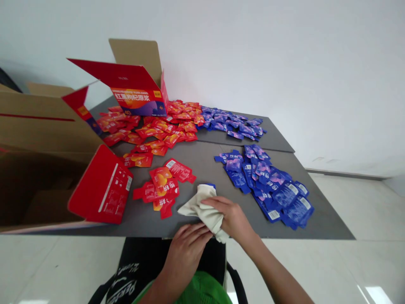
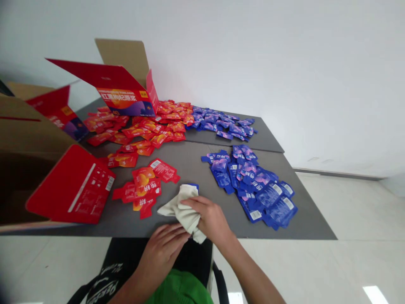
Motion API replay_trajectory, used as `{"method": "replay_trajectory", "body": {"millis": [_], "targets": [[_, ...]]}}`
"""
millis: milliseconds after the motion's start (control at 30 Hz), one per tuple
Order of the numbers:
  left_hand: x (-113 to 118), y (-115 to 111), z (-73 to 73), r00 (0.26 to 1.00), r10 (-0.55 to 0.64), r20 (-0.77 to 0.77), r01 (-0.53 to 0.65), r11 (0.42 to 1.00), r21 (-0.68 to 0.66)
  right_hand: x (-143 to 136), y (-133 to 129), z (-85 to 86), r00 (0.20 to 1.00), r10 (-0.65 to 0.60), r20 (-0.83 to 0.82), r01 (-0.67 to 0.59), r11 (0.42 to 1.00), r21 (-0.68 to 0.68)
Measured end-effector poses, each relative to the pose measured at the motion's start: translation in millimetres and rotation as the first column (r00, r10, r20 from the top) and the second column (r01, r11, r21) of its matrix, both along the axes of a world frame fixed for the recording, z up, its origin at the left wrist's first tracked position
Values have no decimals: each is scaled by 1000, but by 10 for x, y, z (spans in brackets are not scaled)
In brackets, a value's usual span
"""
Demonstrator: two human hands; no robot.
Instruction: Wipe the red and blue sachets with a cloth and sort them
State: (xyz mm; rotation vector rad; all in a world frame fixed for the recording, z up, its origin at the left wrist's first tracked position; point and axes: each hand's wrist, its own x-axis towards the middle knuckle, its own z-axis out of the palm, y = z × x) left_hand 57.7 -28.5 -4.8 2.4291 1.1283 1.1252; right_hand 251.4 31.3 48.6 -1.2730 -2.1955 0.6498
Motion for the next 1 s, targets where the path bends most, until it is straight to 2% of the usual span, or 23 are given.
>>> {"method": "replay_trajectory", "body": {"millis": [100,167,233,333,400,467,533,600,700,767,833,933,1000], "targets": [[-6,3,17,1000,-6,-22,6,1000,25,-23,374,26,998,-62,13,61,997,40],[-4,-1,18,1000,1,-31,0,999,35,-12,486,120,992,-117,38,112,989,98],[3,-7,14,999,12,-35,-10,999,36,16,407,223,990,-140,16,137,980,141],[16,-17,11,1000,26,-18,-25,999,22,65,53,302,996,-91,12,90,991,95],[21,-20,17,999,32,5,-32,999,12,82,-137,279,995,-60,85,60,998,7],[23,-20,28,999,32,15,-32,999,8,79,-151,212,994,-40,99,45,998,-54],[21,-19,41,1000,20,1,-20,1000,14,63,20,145,997,-50,62,53,997,-56],[20,-18,50,1000,13,-21,-12,1000,24,46,276,126,992,-111,61,112,994,-8],[25,-24,53,999,22,-24,-20,999,42,31,489,210,972,-211,106,201,975,93],[35,-32,49,999,31,-14,-31,999,41,28,383,291,977,-198,86,186,974,126],[50,-40,44,999,46,-2,-46,999,26,26,131,334,988,-142,63,134,985,112],[63,-40,40,998,58,17,-58,998,-2,5,-194,290,991,-55,118,54,999,7],[60,-35,39,998,52,23,-52,999,-7,-23,-194,209,994,-30,108,35,998,-50]]}}
